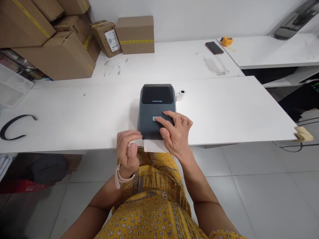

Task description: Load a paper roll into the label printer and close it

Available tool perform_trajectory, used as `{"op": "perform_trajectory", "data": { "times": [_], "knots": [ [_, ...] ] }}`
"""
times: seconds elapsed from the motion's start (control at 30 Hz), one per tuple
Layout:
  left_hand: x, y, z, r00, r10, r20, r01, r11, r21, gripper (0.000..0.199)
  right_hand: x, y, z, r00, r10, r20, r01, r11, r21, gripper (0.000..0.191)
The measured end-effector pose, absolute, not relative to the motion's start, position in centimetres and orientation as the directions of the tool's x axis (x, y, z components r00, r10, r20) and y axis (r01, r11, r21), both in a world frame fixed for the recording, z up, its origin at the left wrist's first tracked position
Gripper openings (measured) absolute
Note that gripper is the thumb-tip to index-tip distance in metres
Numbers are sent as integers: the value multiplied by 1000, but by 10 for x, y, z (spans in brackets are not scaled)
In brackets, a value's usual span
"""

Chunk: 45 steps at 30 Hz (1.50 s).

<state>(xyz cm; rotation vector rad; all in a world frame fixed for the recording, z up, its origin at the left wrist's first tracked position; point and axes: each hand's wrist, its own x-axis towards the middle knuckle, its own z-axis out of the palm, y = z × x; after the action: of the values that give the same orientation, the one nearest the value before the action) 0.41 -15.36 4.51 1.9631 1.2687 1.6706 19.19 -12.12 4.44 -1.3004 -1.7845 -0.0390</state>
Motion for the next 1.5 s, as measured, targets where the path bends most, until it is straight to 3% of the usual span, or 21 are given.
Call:
{"op": "perform_trajectory", "data": {
  "times": [0.07,0.13,0.43,0.53,0.67,0.8,0.87,1.17,1.5],
  "knots": [
    [6,-137,52,86,667,740,519,-664,538,30,192,-121,47,-61,726,685,807,440,-395,47],
    [10,-122,54,160,652,741,551,-682,481,39,192,-120,48,-80,710,700,818,448,-361,40],
    [15,-108,43,157,668,727,543,-673,502,52,192,-110,46,-124,704,700,794,493,-355,20],
    [12,-112,40,181,687,704,499,-681,536,52,195,-115,38,-97,719,688,745,511,-430,26],
    [3,-124,24,192,750,633,402,-649,647,62,196,-133,16,-2,742,670,599,538,-594,49],
    [-4,-136,3,141,897,418,228,-440,868,67,189,-150,-5,174,828,533,470,406,-784,64],
    [-5,-139,-4,140,923,359,161,-380,911,67,184,-155,-9,211,862,461,436,339,-833,66],
    [1,-135,6,99,899,428,114,-437,892,66,183,-158,-4,241,888,392,420,269,-867,65],
    [0,-125,14,63,877,476,-49,-473,879,66,188,-152,9,193,877,440,468,312,-827,68]
  ]
}}
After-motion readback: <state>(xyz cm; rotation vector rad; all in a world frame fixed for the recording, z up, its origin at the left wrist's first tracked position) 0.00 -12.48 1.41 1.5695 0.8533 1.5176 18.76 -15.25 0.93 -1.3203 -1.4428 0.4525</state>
